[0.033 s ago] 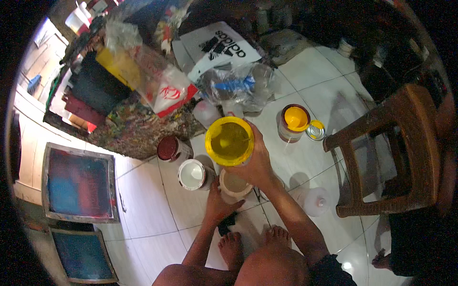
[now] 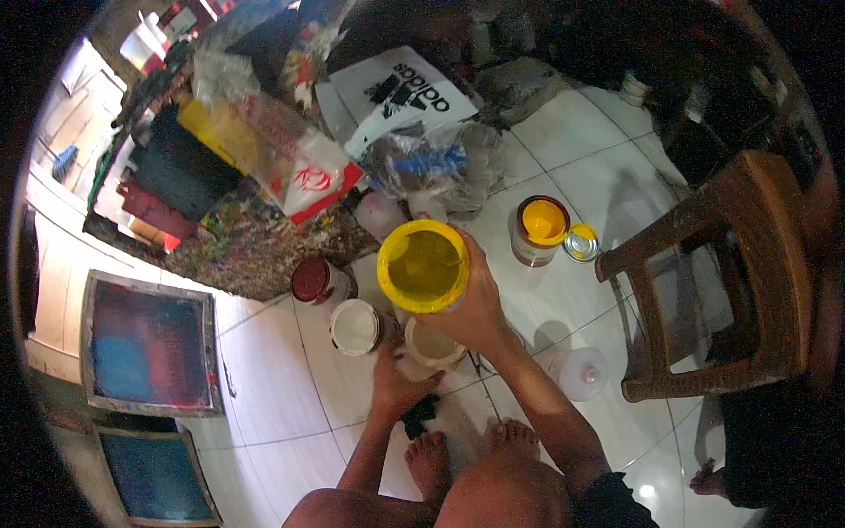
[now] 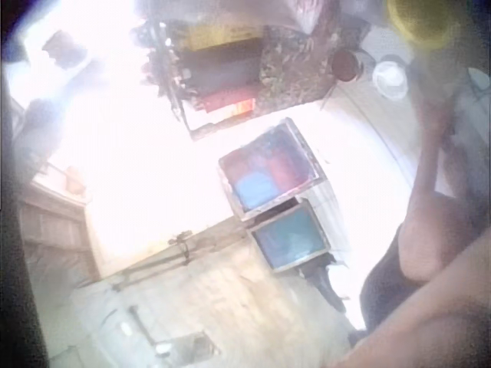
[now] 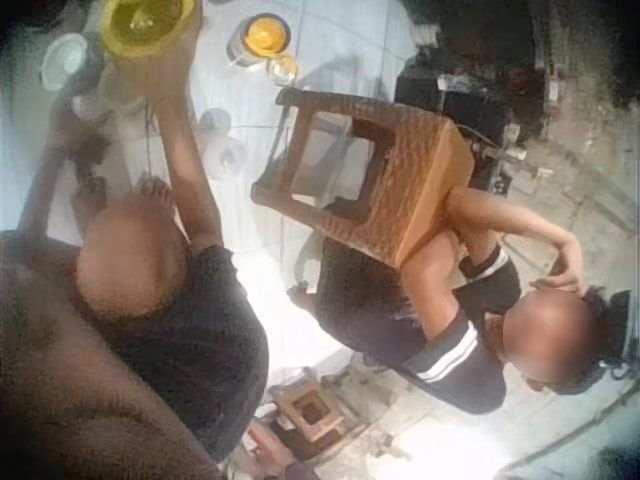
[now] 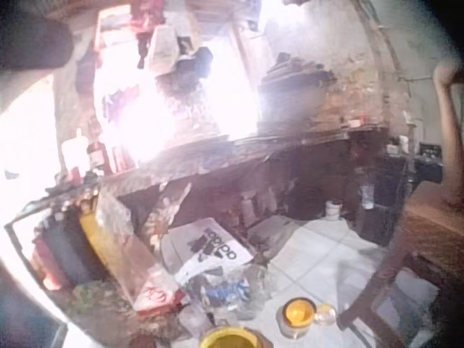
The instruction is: The person pours liquid from a bottle into a container of paste and mixes it by hand. Then, the person transfers yellow paint into a container and mixes the paints together using a spoon and by hand.
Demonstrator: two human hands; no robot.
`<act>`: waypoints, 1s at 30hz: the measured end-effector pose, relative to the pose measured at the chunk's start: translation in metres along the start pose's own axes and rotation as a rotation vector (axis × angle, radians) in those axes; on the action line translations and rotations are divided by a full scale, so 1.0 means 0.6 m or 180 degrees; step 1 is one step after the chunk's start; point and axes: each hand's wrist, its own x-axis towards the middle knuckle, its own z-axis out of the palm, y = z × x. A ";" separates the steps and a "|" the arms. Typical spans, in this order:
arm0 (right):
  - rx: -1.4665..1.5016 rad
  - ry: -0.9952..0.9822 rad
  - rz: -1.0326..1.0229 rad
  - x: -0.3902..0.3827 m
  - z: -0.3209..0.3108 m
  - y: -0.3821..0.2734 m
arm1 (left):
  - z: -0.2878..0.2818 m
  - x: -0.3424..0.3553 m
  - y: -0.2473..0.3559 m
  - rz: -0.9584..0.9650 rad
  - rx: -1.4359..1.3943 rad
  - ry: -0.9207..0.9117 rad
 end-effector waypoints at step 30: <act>-0.0955 -0.0601 -0.0895 -0.026 -0.220 -0.003 | -0.038 0.204 0.230 0.3351 0.0519 0.0459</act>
